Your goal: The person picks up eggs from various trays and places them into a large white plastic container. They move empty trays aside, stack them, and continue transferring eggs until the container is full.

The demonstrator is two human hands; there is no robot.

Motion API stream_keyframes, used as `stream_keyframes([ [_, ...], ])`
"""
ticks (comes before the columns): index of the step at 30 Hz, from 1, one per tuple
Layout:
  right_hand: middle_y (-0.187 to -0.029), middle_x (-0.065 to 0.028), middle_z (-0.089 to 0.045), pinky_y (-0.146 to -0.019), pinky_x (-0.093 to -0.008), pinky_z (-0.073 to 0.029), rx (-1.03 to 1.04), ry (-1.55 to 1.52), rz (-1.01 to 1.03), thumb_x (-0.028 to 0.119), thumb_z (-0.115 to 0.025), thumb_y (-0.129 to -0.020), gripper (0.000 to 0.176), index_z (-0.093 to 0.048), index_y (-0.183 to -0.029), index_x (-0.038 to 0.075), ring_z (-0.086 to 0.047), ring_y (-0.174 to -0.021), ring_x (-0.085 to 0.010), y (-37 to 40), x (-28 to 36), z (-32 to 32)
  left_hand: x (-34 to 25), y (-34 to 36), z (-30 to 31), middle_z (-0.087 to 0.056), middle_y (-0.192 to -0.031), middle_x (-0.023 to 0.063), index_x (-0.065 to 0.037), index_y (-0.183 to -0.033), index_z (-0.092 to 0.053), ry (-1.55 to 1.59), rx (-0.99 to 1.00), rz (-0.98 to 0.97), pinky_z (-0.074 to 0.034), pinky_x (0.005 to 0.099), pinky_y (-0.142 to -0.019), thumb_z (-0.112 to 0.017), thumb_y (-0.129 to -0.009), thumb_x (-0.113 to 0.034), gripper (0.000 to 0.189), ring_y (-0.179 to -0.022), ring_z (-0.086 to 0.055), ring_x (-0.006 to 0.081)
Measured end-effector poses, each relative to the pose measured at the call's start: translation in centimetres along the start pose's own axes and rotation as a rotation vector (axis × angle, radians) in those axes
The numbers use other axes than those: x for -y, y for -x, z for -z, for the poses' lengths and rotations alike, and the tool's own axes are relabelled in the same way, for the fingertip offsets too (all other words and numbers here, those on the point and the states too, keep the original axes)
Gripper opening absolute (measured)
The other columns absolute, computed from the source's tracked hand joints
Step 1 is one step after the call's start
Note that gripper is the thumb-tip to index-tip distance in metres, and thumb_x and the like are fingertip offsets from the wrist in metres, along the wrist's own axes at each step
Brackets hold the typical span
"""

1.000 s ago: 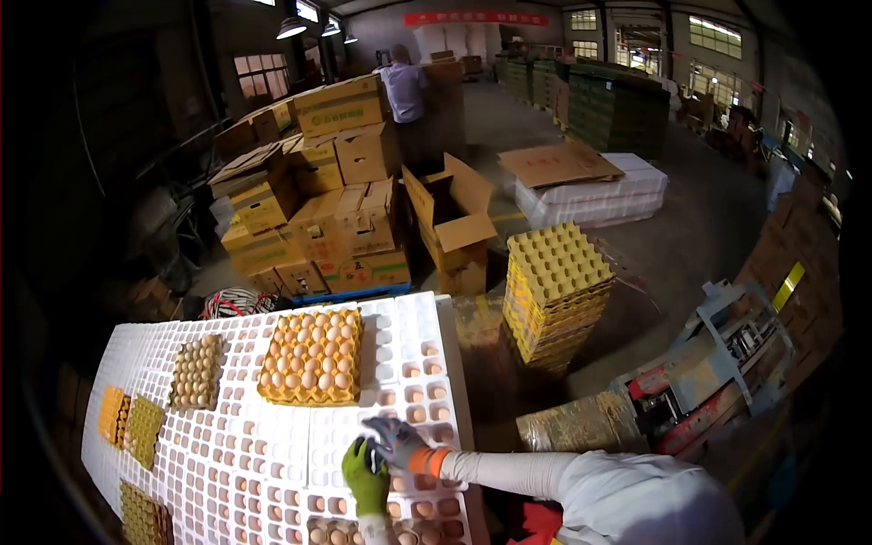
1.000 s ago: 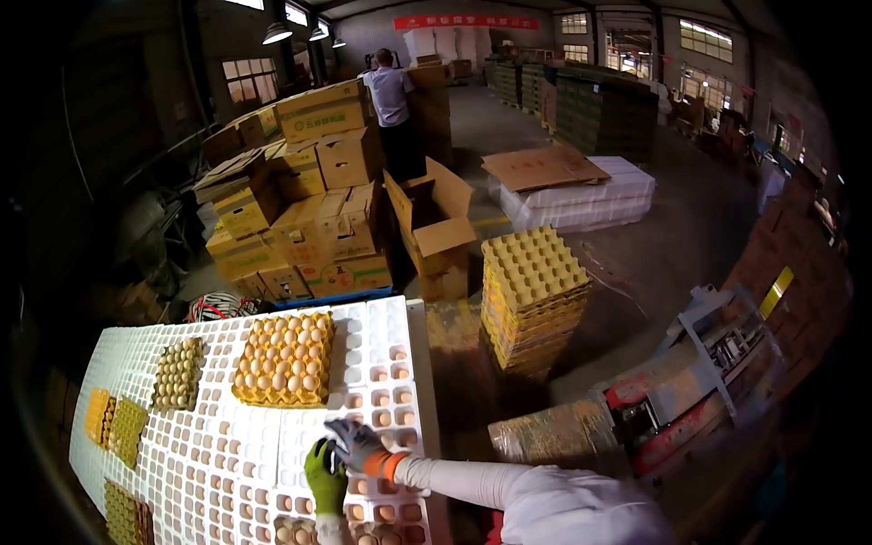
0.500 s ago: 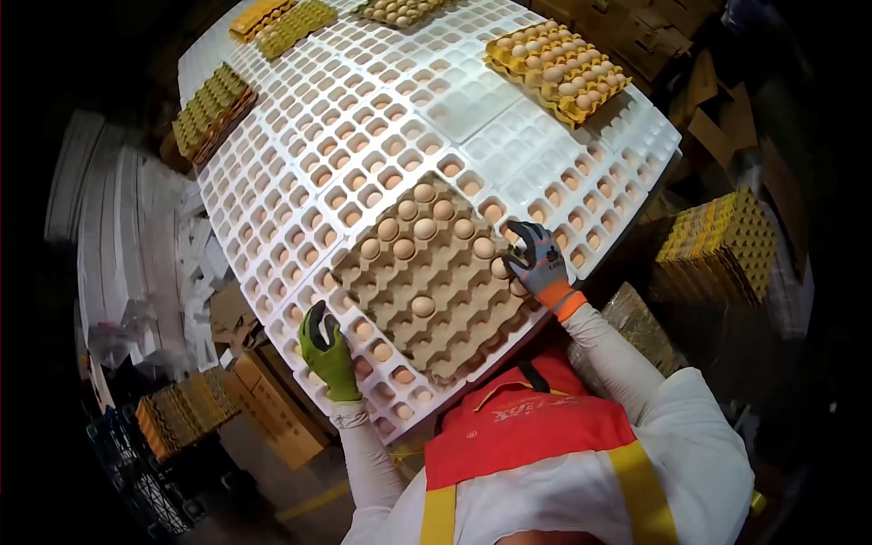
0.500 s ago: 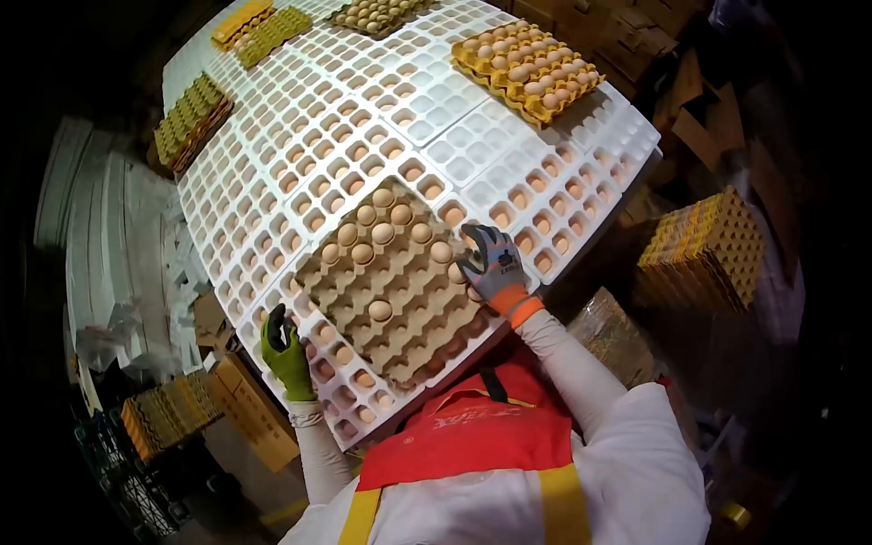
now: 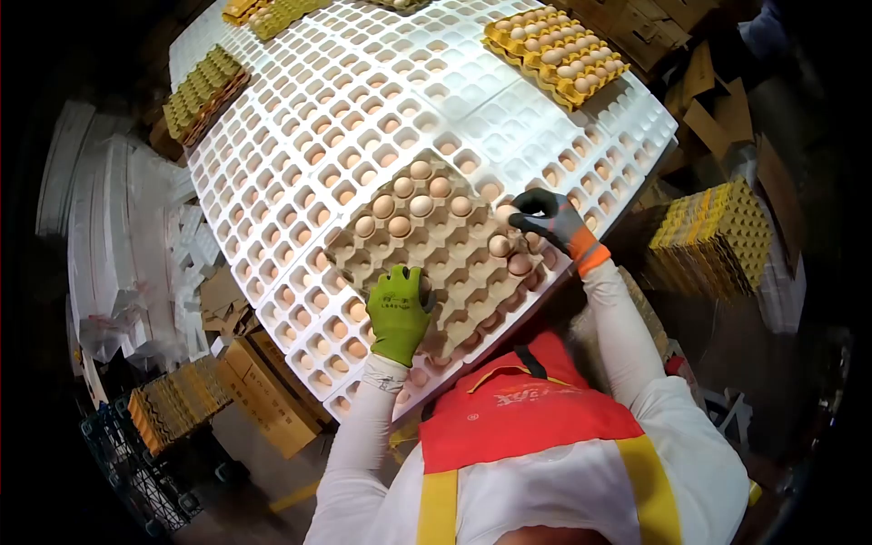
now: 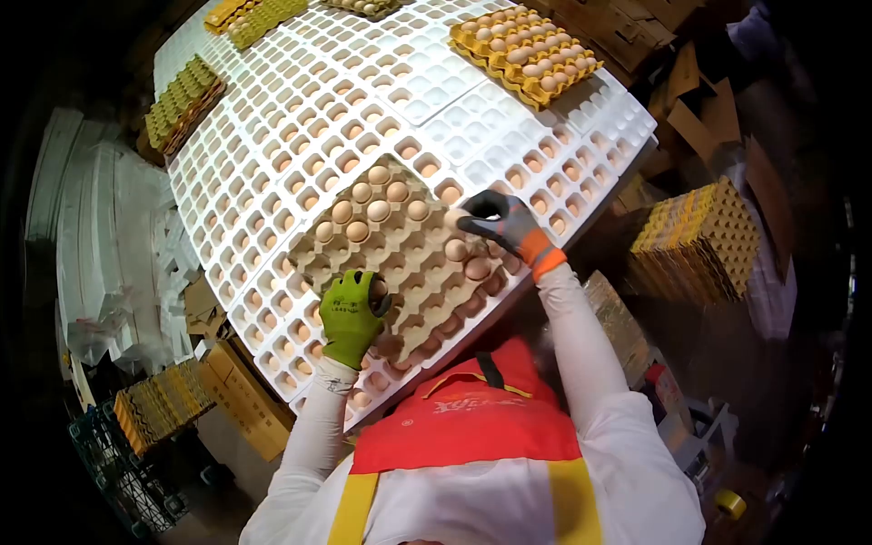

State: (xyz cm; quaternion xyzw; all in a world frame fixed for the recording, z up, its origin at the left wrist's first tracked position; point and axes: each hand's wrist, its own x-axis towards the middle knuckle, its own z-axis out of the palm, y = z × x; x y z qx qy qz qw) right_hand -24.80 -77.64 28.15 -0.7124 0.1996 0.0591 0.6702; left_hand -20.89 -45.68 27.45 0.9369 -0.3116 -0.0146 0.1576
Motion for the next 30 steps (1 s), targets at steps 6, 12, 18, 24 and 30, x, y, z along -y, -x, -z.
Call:
stream_keyframes([
  [6, -0.122, -0.0102, -0.059, -0.090, -0.0420, -0.053, -0.050, 0.819, 0.357, 0.019, -0.078, -0.077, 0.049, -0.064, -0.124, 0.019, -0.064, -0.108, -0.0283, 6.7, -0.3, -0.4, -0.9, 0.4, -1.9, -0.060, -0.102, 0.0110, -0.012, -0.109, -0.062, -0.017, -0.025, 0.046, -0.049, 0.0444, -0.073, -0.074, -0.077, -0.024, 0.036, -0.091, -0.060, 0.0330],
  [12, -0.115, -0.0096, -0.055, -0.079, -0.0416, -0.055, 0.100, 1.255, 0.302, 0.016, -0.075, -0.075, 0.037, -0.063, -0.111, 0.018, -0.062, -0.105, -0.0301, 5.8, -1.1, -2.7, -0.7, 1.6, -0.9, -0.062, -0.101, 0.0111, -0.011, -0.110, -0.069, 0.483, -0.198, 0.249, -0.051, 0.0410, -0.081, -0.077, -0.073, -0.014, 0.038, -0.095, -0.060, 0.0343],
  [18, -0.106, -0.0055, -0.060, -0.075, -0.0394, -0.053, 0.058, 1.140, 0.498, 0.018, -0.075, -0.079, 0.038, -0.059, -0.113, 0.012, -0.064, -0.083, -0.0247, 6.2, -3.0, -1.3, -0.8, 2.1, -2.3, -0.062, -0.103, 0.0136, -0.007, -0.107, -0.065, 0.305, -0.297, 0.128, -0.050, 0.0407, -0.078, -0.075, -0.075, -0.012, 0.034, -0.090, -0.061, 0.0357],
  [24, -0.108, -0.0051, -0.061, -0.068, -0.0255, -0.051, 0.100, -0.421, -0.030, 0.024, -0.066, -0.088, 0.044, -0.055, -0.129, 0.011, -0.063, -0.089, -0.0148, 7.0, -1.9, 1.6, 1.2, 1.9, -1.3, -0.063, -0.107, 0.0037, -0.006, -0.125, -0.058, 1.135, -0.232, 0.460, -0.052, 0.0275, -0.069, -0.061, -0.097, -0.018, 0.031, -0.084, -0.063, 0.0133],
  [30, -0.122, -0.0117, -0.061, -0.081, -0.0374, -0.055, 0.059, 0.534, 0.320, 0.014, -0.067, -0.082, 0.037, -0.065, -0.118, 0.016, -0.066, -0.100, -0.0232, 2.7, -0.5, -1.2, 3.6, -3.9, -0.2, -0.065, -0.102, 0.0058, -0.008, -0.114, -0.067, 0.897, -0.192, 0.334, -0.052, 0.0315, -0.071, -0.070, -0.088, -0.022, 0.029, -0.085, -0.064, 0.0179],
])
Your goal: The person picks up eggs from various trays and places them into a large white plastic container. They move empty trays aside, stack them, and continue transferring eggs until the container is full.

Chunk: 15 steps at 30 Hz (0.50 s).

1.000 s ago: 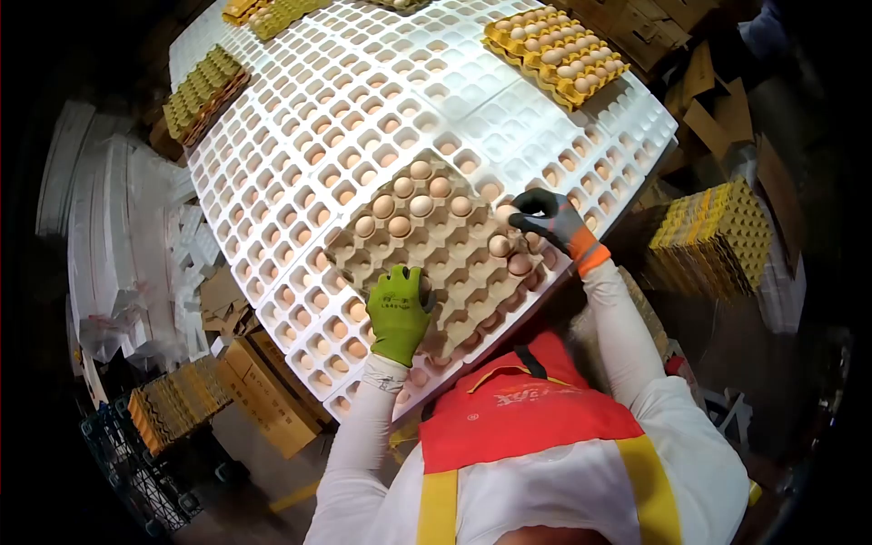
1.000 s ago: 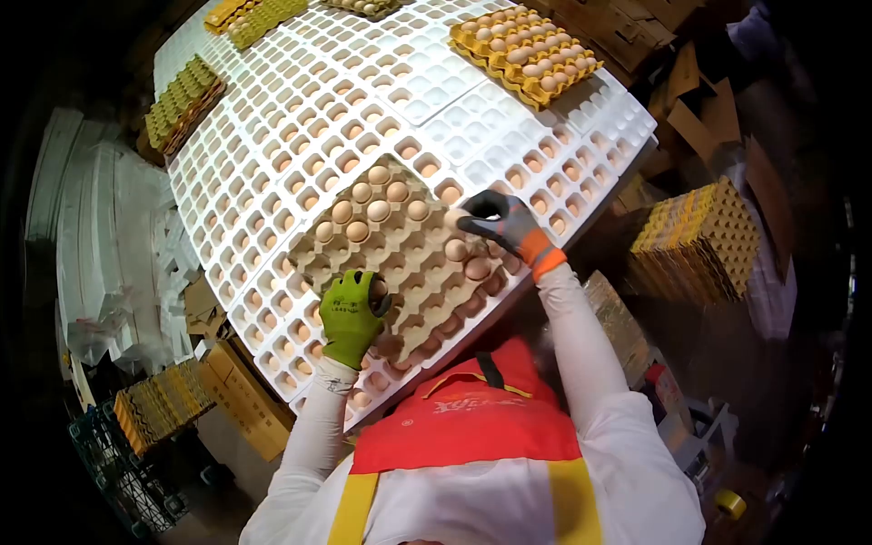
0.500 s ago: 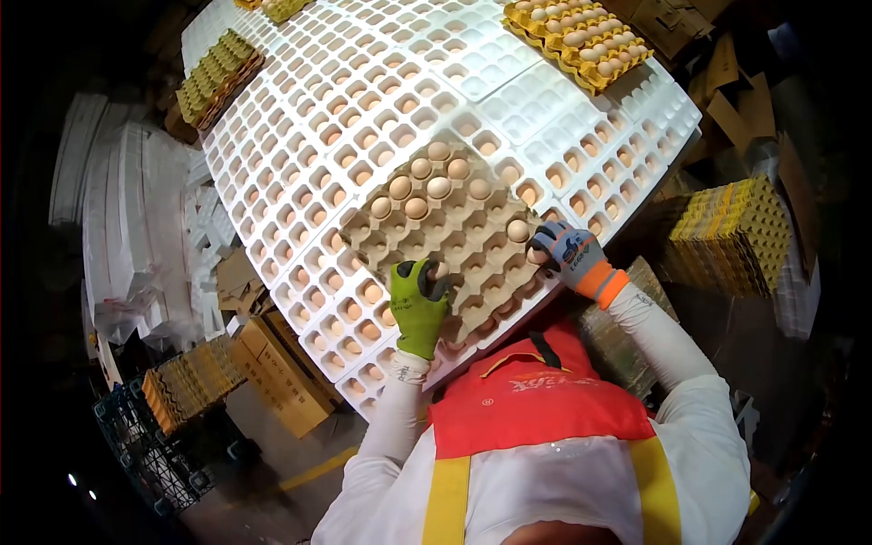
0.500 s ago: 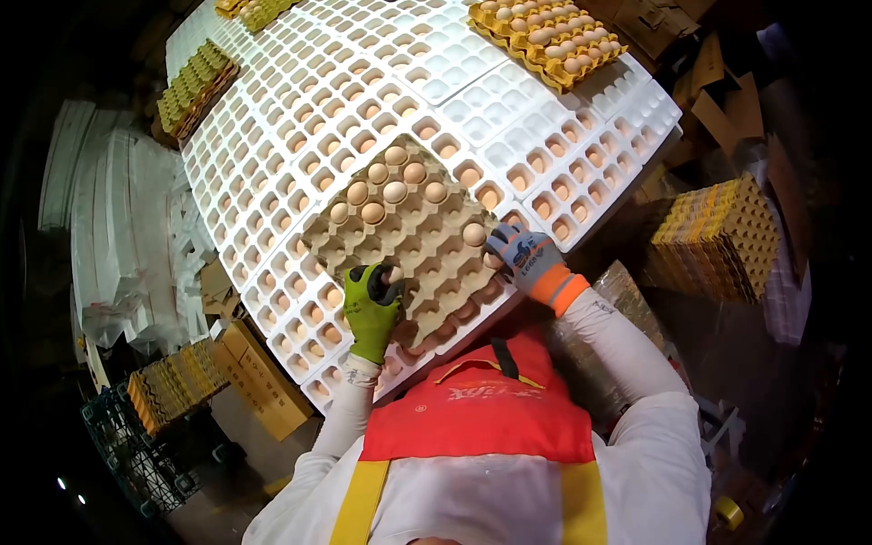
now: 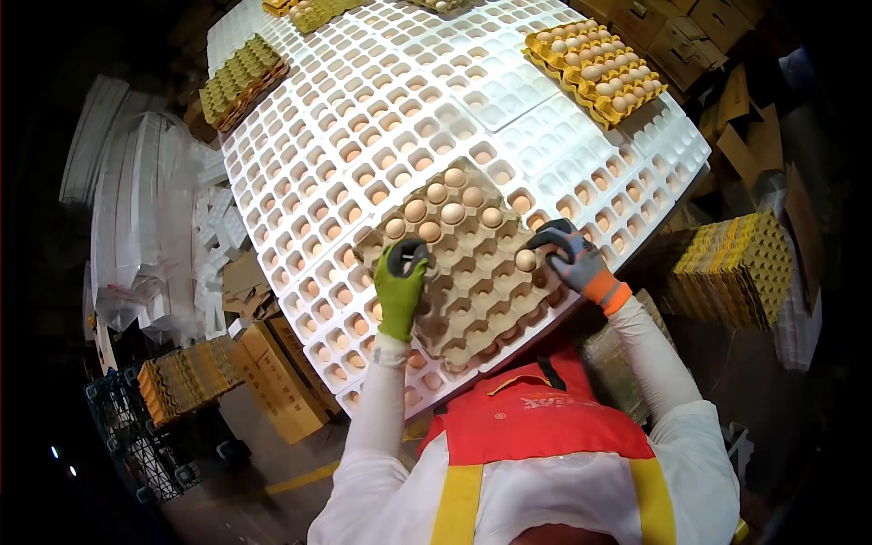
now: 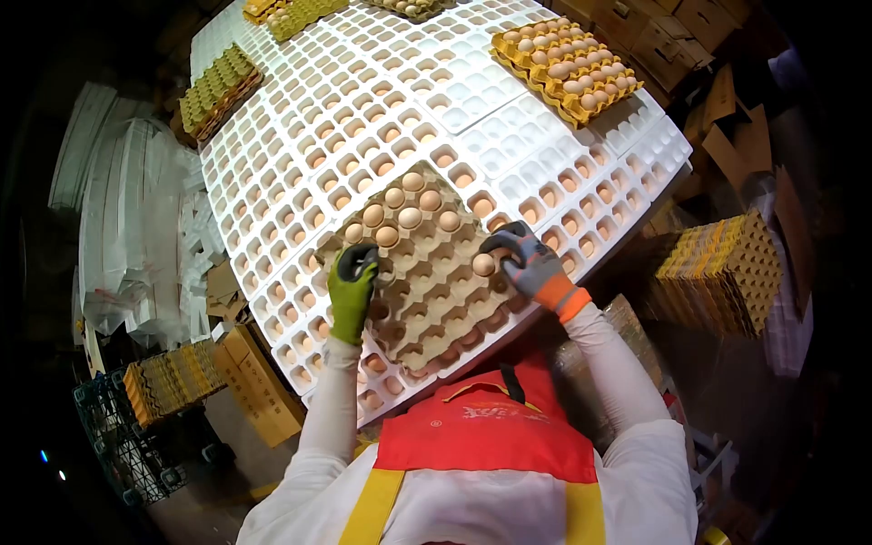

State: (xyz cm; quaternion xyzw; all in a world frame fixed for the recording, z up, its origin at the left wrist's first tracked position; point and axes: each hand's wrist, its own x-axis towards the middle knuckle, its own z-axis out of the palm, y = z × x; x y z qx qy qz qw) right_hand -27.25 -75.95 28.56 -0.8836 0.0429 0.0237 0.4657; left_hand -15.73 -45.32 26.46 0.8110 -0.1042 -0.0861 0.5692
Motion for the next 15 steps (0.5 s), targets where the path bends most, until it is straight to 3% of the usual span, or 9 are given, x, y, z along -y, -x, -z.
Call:
stream_keyframes([
  [1, -0.124, -0.0137, -0.060, -0.080, -0.0403, -0.056, -0.054, 0.418, 0.119, 0.014, -0.068, -0.080, 0.036, -0.066, -0.115, 0.018, -0.066, -0.100, -0.0260, -0.5, 1.1, -0.6, -0.7, -1.5, -0.4, -0.065, -0.101, 0.0088, -0.011, -0.113, -0.068, -0.440, -0.096, -0.235, -0.052, 0.0350, -0.073, -0.077, -0.082, -0.025, 0.036, -0.088, -0.064, 0.0232],
  [2, -0.126, -0.0158, -0.057, -0.079, -0.0446, -0.056, 0.022, 0.641, 0.116, 0.013, -0.069, -0.079, 0.035, -0.067, -0.113, 0.021, -0.065, -0.101, -0.0320, -1.2, 2.4, -0.8, -1.7, -2.4, -0.7, -0.062, -0.103, 0.0107, -0.013, -0.111, -0.067, -0.660, -0.055, -0.253, -0.052, 0.0388, -0.073, -0.079, -0.079, -0.027, 0.037, -0.091, -0.063, 0.0270],
  [3, -0.124, -0.0138, -0.057, -0.077, -0.0435, -0.056, 0.184, 0.863, 0.006, 0.013, -0.069, -0.078, 0.036, -0.067, -0.112, 0.023, -0.066, -0.100, -0.0321, -1.8, 4.1, -1.2, -2.4, -3.3, -0.9, -0.059, -0.104, 0.0127, -0.014, -0.109, -0.067, -0.879, -0.013, -0.267, -0.053, 0.0427, -0.073, -0.080, -0.077, -0.028, 0.037, -0.095, -0.062, 0.0307],
  [4, -0.122, -0.0127, -0.057, -0.077, -0.0434, -0.057, 0.215, 0.929, -0.039, 0.015, -0.071, -0.077, 0.035, -0.068, -0.111, 0.024, -0.066, -0.100, -0.0328, -2.3, 4.2, -2.2, -1.9, -4.2, -1.6, -0.056, -0.108, 0.0124, -0.013, -0.110, -0.065, -0.955, 0.069, -0.216, -0.052, 0.0456, -0.074, -0.079, -0.076, -0.025, 0.038, -0.099, -0.060, 0.0335],
  [8, -0.122, -0.0104, -0.058, -0.077, -0.0423, -0.057, 0.277, 1.003, -0.028, 0.025, -0.077, -0.076, 0.035, -0.070, -0.110, 0.026, -0.065, -0.102, -0.0314, -3.0, 3.1, -3.0, 0.7, -4.1, -4.6, -0.058, -0.107, 0.0128, -0.008, -0.105, -0.062, -0.995, -0.077, -0.353, -0.051, 0.0445, -0.072, -0.067, -0.080, -0.010, 0.026, -0.095, -0.062, 0.0325],
  [11, -0.125, -0.0095, -0.059, -0.081, -0.0401, -0.056, 0.200, 0.743, -0.002, 0.032, -0.081, -0.072, 0.040, -0.071, -0.111, 0.026, -0.065, -0.105, -0.0288, -2.5, 1.8, -0.4, -0.6, -3.0, -3.9, -0.060, -0.103, 0.0138, -0.008, -0.106, -0.060, -0.748, -0.104, -0.294, -0.051, 0.0453, -0.073, -0.067, -0.079, -0.010, 0.028, -0.095, -0.061, 0.0333],
  [12, -0.123, -0.0106, -0.061, -0.087, -0.0387, -0.054, 0.100, 0.589, 0.055, 0.037, -0.083, -0.069, 0.047, -0.071, -0.113, 0.026, -0.064, -0.108, -0.0294, -1.7, -0.1, 0.0, 0.9, -3.1, -3.3, -0.063, -0.105, 0.0123, -0.007, -0.113, -0.058, -0.767, -0.072, -0.389, -0.051, 0.0420, -0.069, -0.069, -0.085, -0.013, 0.030, -0.087, -0.063, 0.0287],
  [15, -0.113, -0.0060, -0.065, -0.092, -0.0334, -0.051, -0.018, -0.093, -0.004, 0.024, -0.088, -0.071, 0.050, -0.070, -0.116, 0.014, -0.064, -0.103, -0.0215, -0.8, -1.6, 1.1, 2.1, -2.5, -0.9, -0.066, -0.100, 0.0066, -0.008, -0.122, -0.058, -0.158, -0.267, -0.235, -0.051, 0.0324, -0.064, -0.066, -0.094, -0.023, 0.033, -0.087, -0.066, 0.0186],
])
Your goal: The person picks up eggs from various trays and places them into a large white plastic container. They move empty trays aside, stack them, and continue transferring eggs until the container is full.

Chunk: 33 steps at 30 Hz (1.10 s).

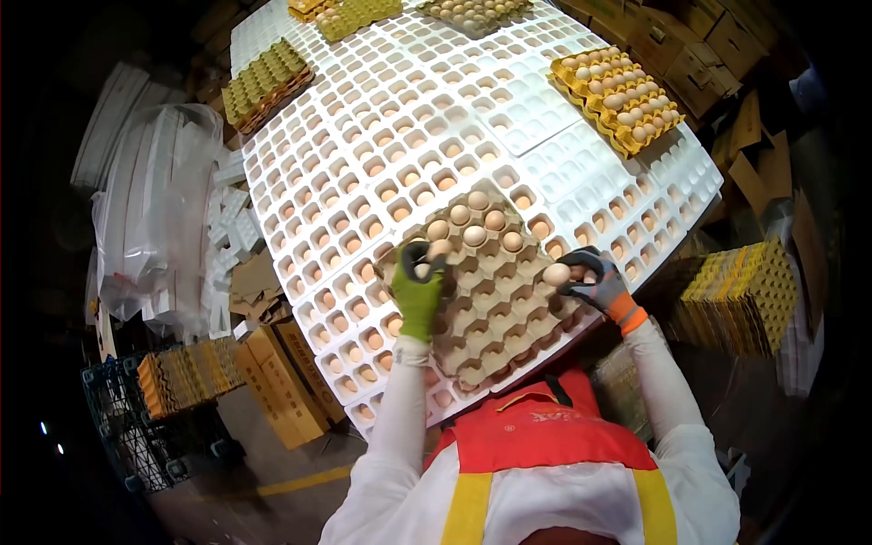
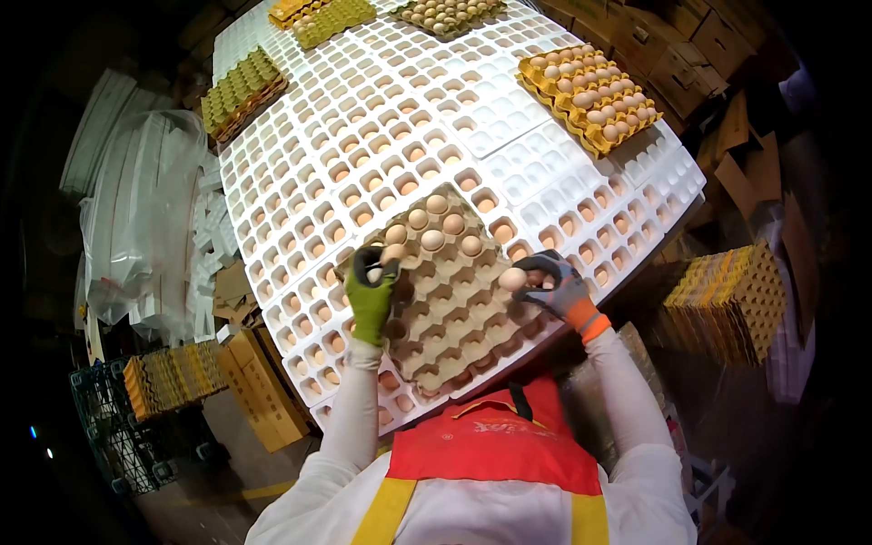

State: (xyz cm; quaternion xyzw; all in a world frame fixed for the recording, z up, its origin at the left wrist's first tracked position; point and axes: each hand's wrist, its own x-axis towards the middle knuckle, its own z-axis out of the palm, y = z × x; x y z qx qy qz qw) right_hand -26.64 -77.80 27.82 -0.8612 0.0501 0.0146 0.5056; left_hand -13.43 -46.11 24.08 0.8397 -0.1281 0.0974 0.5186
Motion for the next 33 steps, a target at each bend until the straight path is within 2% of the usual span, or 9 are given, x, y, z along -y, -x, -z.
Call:
stream_keyframes([
  [1, -0.106, -0.0028, -0.066, -0.076, -0.0289, -0.053, -0.075, -0.431, -0.242, 0.016, -0.087, -0.073, 0.050, -0.068, -0.119, 0.010, -0.063, -0.090, -0.0144, 1.1, 0.6, -0.2, -2.6, -0.1, 2.2, -0.064, -0.110, 0.0041, -0.009, -0.129, -0.055, 0.476, 0.018, 0.487, -0.049, 0.0238, -0.064, -0.062, -0.099, -0.026, 0.035, -0.092, -0.064, 0.0128],
  [4, -0.093, -0.0050, -0.066, -0.046, -0.0245, -0.040, -0.101, -0.665, -0.320, 0.018, -0.076, -0.086, 0.042, -0.063, -0.123, 0.008, -0.055, -0.060, -0.0093, 3.5, 0.9, 0.0, -1.4, -0.3, 6.3, -0.062, -0.125, 0.0040, -0.009, -0.138, -0.052, 1.053, -0.043, 0.543, -0.047, 0.0192, -0.066, -0.059, -0.100, -0.022, 0.041, -0.097, -0.066, 0.0126],
  [7, -0.087, -0.0044, -0.062, -0.047, -0.0235, -0.042, -0.175, -0.911, -0.284, 0.027, -0.067, -0.092, 0.041, -0.058, -0.127, 0.007, -0.057, -0.065, -0.0106, 4.8, 0.9, -2.2, 1.1, -2.7, 7.8, -0.061, -0.127, 0.0038, -0.013, -0.128, -0.064, 0.718, 0.170, 0.518, -0.051, 0.0240, -0.067, -0.068, -0.094, -0.027, 0.038, -0.096, -0.067, 0.0144],
  [10, -0.090, -0.0041, -0.061, -0.049, -0.0252, -0.043, -0.237, -1.079, -0.342, 0.025, -0.066, -0.095, 0.038, -0.057, -0.126, 0.005, -0.056, -0.066, -0.0115, 5.1, 2.6, -3.6, -0.6, -5.5, 5.3, -0.062, -0.122, 0.0081, -0.019, -0.112, -0.074, -0.399, 0.197, -0.005, -0.054, 0.0325, -0.074, -0.079, -0.082, -0.033, 0.034, -0.096, -0.067, 0.0245],
  [16, -0.093, -0.0034, -0.063, -0.051, -0.0262, -0.045, -0.247, -1.101, -0.322, 0.025, -0.067, -0.096, 0.042, -0.056, -0.131, 0.004, -0.057, -0.069, -0.0112, 6.0, 2.6, -4.1, -0.2, -7.8, -2.7, -0.062, -0.101, 0.0168, -0.010, -0.089, -0.074, -1.021, 0.278, -0.264, -0.053, 0.0458, -0.069, -0.061, -0.081, -0.013, 0.015, -0.090, -0.064, 0.0340],
  [21, -0.108, -0.0036, -0.068, -0.059, -0.0241, -0.050, -0.454, -1.175, -0.231, 0.021, -0.070, -0.095, 0.038, -0.061, -0.128, 0.004, -0.061, -0.077, -0.0089, 8.2, -1.8, -3.9, -2.4, -7.5, -4.5, -0.061, -0.115, 0.0122, -0.012, -0.091, -0.076, -1.263, 0.364, -0.203, -0.055, 0.0391, -0.079, -0.080, -0.064, -0.035, 0.036, -0.107, -0.060, 0.0312],
  [24, -0.100, -0.0018, -0.069, -0.061, -0.0236, -0.048, -0.572, -1.216, -0.328, 0.020, -0.075, -0.092, 0.043, -0.061, -0.129, 0.004, -0.061, -0.075, -0.0088, 8.6, -3.9, -3.1, 0.6, -8.0, -4.0, -0.060, -0.104, 0.0084, -0.013, -0.076, -0.074, -1.105, 0.221, -0.315, -0.054, 0.0411, -0.072, -0.084, -0.058, -0.026, 0.025, -0.092, -0.063, 0.0316],
  [29, -0.092, 0.0004, -0.065, -0.059, -0.0239, -0.046, -0.667, -1.264, -0.314, 0.021, -0.077, -0.090, 0.043, -0.063, -0.128, 0.006, -0.059, -0.070, -0.0079, 9.7, -8.5, 1.9, 2.3, -12.1, 0.2, -0.073, -0.094, 0.0103, -0.008, -0.090, -0.080, -0.683, 0.606, 0.033, -0.054, 0.0381, -0.083, -0.093, -0.056, -0.033, 0.044, -0.093, -0.068, 0.0275],
  [33, -0.107, -0.0029, -0.069, -0.076, -0.0282, -0.056, -0.881, -0.974, -0.264, 0.008, -0.078, -0.087, 0.039, -0.065, -0.123, 0.001, -0.064, -0.088, -0.0103, 9.3, -14.4, 10.3, 3.4, -13.9, 1.0, -0.073, -0.092, 0.0060, 0.002, -0.100, -0.074, -0.129, 0.527, 0.309, -0.051, 0.0288, -0.059, -0.088, -0.072, -0.023, 0.040, -0.069, -0.065, 0.0142],
])
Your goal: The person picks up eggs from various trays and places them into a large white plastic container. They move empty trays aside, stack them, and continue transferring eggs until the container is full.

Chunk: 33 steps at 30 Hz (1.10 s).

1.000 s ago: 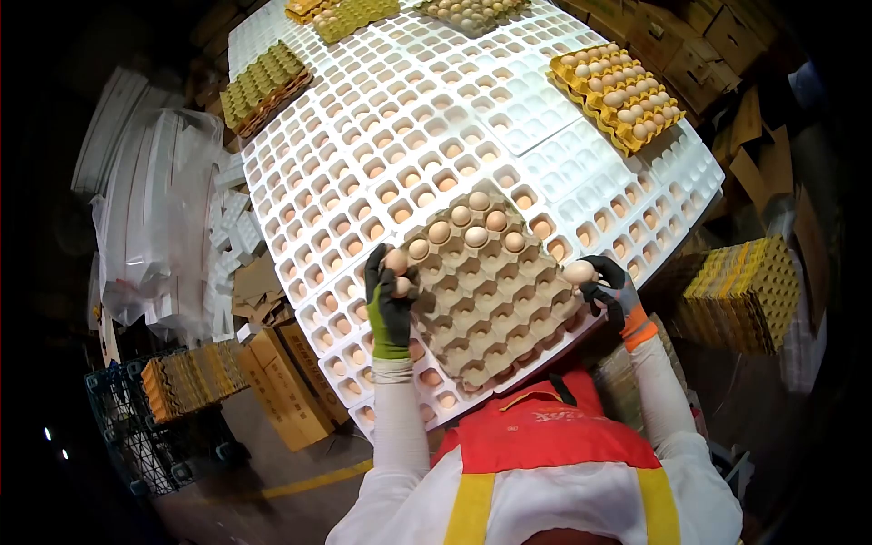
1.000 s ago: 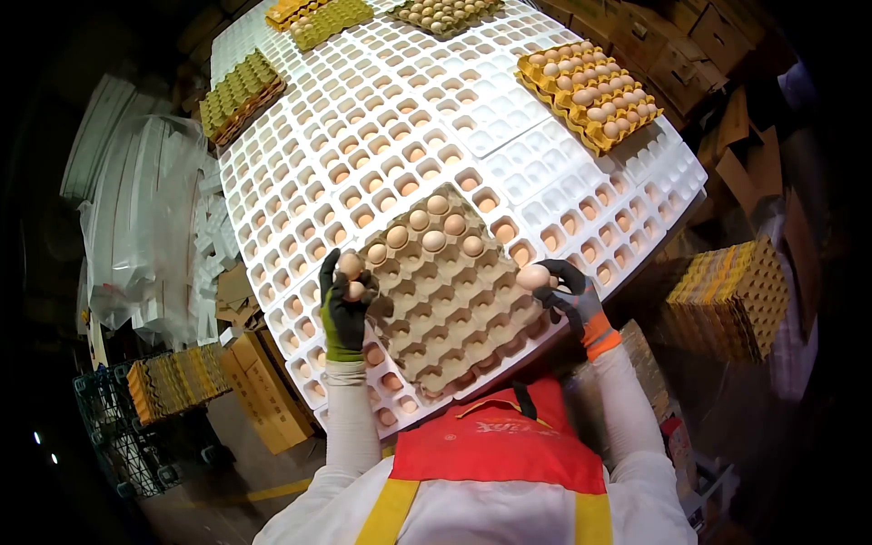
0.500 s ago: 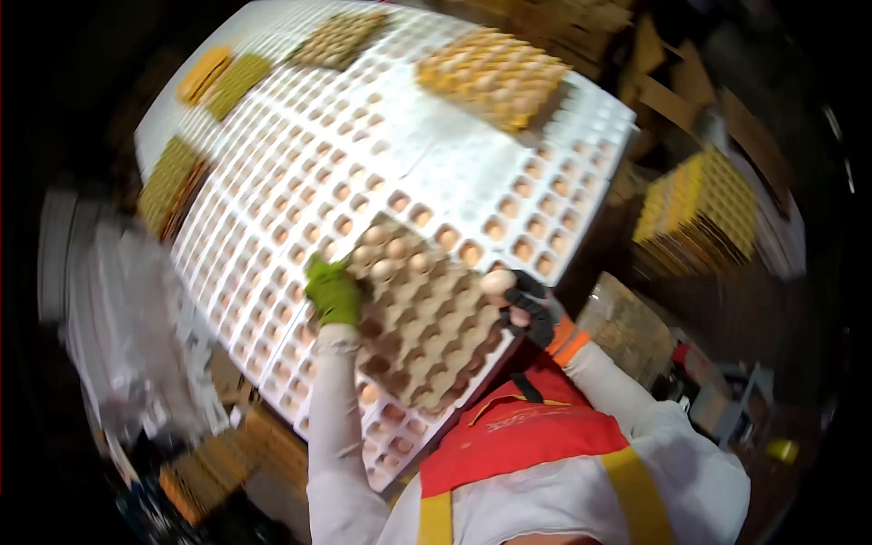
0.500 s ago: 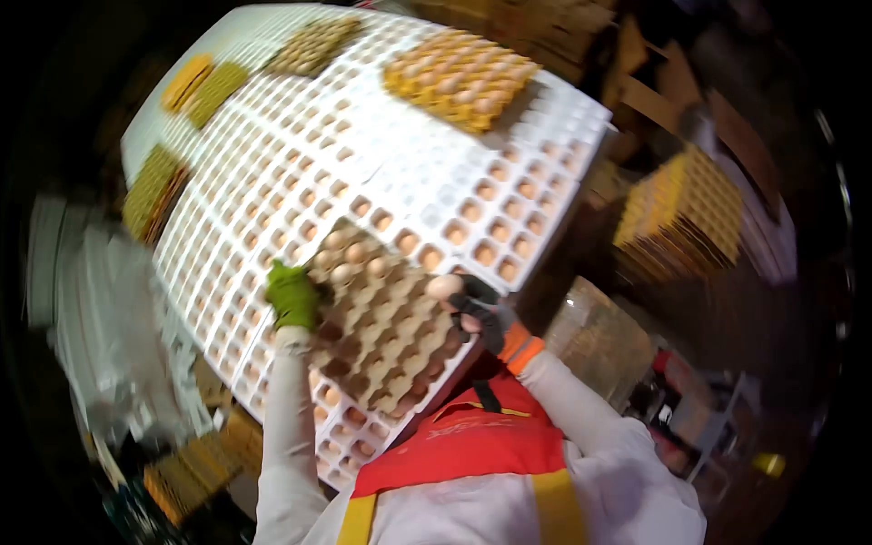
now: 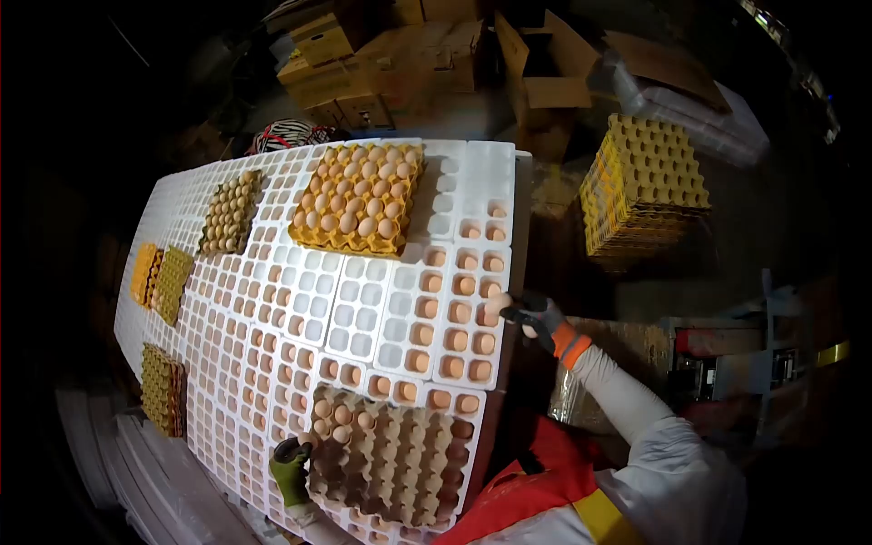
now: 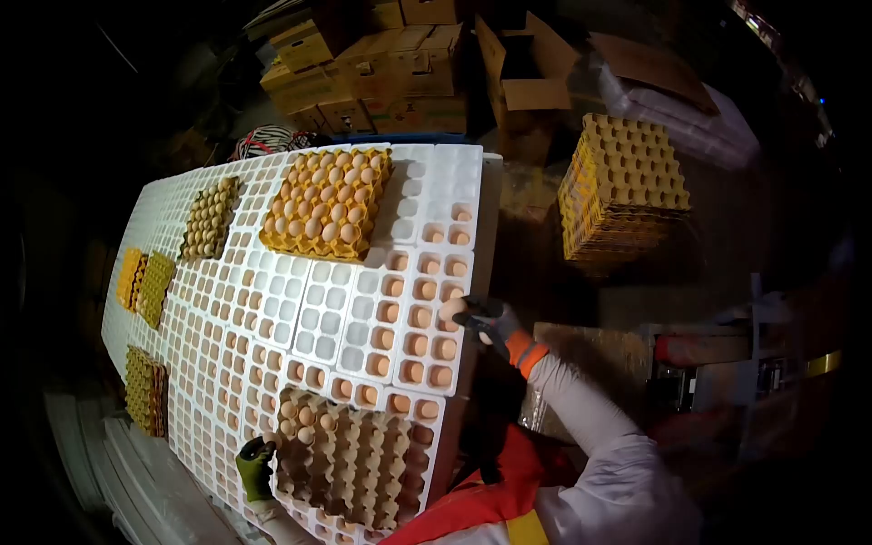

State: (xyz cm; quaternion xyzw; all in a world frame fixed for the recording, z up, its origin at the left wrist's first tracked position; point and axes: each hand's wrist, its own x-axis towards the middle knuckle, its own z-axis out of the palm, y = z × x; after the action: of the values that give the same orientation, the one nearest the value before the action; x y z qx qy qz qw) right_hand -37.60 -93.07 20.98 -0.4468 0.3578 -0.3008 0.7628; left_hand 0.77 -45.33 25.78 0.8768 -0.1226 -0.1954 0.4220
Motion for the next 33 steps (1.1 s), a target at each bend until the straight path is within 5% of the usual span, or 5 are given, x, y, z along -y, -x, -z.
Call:
stream_keyframes([
  [2, -0.109, -0.0042, -0.068, -0.079, -0.0283, -0.055, -0.097, 0.165, 0.051, 0.005, -0.080, -0.085, 0.040, -0.064, -0.121, 0.001, -0.063, -0.093, -0.0104, -5.7, 2.4, 3.2, -9.6, 2.1, -4.7, -0.070, -0.093, 0.0016, 0.002, -0.106, -0.072, 0.167, 0.047, -0.045, -0.042, 0.0239, -0.045, -0.080, -0.082, -0.016, 0.031, -0.060, -0.056, 0.0057],
  [5, -0.113, -0.0122, -0.067, -0.090, -0.0399, -0.054, -0.288, 0.643, 0.506, 0.025, -0.088, -0.075, 0.047, -0.067, -0.115, 0.010, -0.065, -0.104, -0.0239, -15.3, 4.0, 5.7, -21.5, 0.9, -16.9, -0.065, -0.111, 0.0088, 0.002, -0.111, -0.070, 0.144, 0.305, -0.352, -0.052, 0.0276, -0.079, -0.079, -0.079, -0.009, 0.035, -0.094, -0.062, 0.0147],
  [12, -0.128, -0.0089, -0.051, -0.087, -0.0437, -0.054, -0.246, 1.742, 0.156, 0.038, -0.070, -0.085, 0.040, -0.063, -0.121, 0.025, -0.064, -0.106, -0.0307, -26.0, 8.9, 4.7, -33.9, -7.6, -43.6, -0.059, -0.116, 0.0099, -0.011, -0.109, -0.074, 0.021, 0.290, -0.728, -0.053, 0.0303, -0.076, -0.084, -0.075, -0.015, 0.036, -0.093, -0.063, 0.0228],
  [28, -0.119, -0.0136, -0.066, -0.091, -0.0430, -0.052, -0.404, 0.991, 0.528, 0.029, -0.070, -0.087, 0.031, -0.068, -0.115, 0.015, -0.063, -0.107, -0.0355, -34.8, 10.3, 6.0, -39.3, -15.1, -55.1, -0.067, -0.112, 0.0060, -0.026, -0.108, -0.075, -0.726, 0.440, -1.016, -0.054, 0.0426, -0.079, -0.063, -0.081, -0.013, 0.032, -0.094, -0.066, 0.0331],
  [33, -0.119, -0.0192, -0.066, -0.095, -0.0427, -0.050, -0.475, 0.994, 0.688, 0.027, -0.069, -0.088, 0.041, -0.065, -0.123, 0.006, -0.061, -0.110, -0.0393, -41.3, 7.1, 8.3, -40.4, -17.6, -57.8, -0.067, -0.111, 0.0110, -0.018, -0.112, -0.073, -0.267, 0.345, -1.045, -0.052, 0.0430, -0.084, -0.060, -0.085, -0.015, 0.029, -0.097, -0.064, 0.0354],
])
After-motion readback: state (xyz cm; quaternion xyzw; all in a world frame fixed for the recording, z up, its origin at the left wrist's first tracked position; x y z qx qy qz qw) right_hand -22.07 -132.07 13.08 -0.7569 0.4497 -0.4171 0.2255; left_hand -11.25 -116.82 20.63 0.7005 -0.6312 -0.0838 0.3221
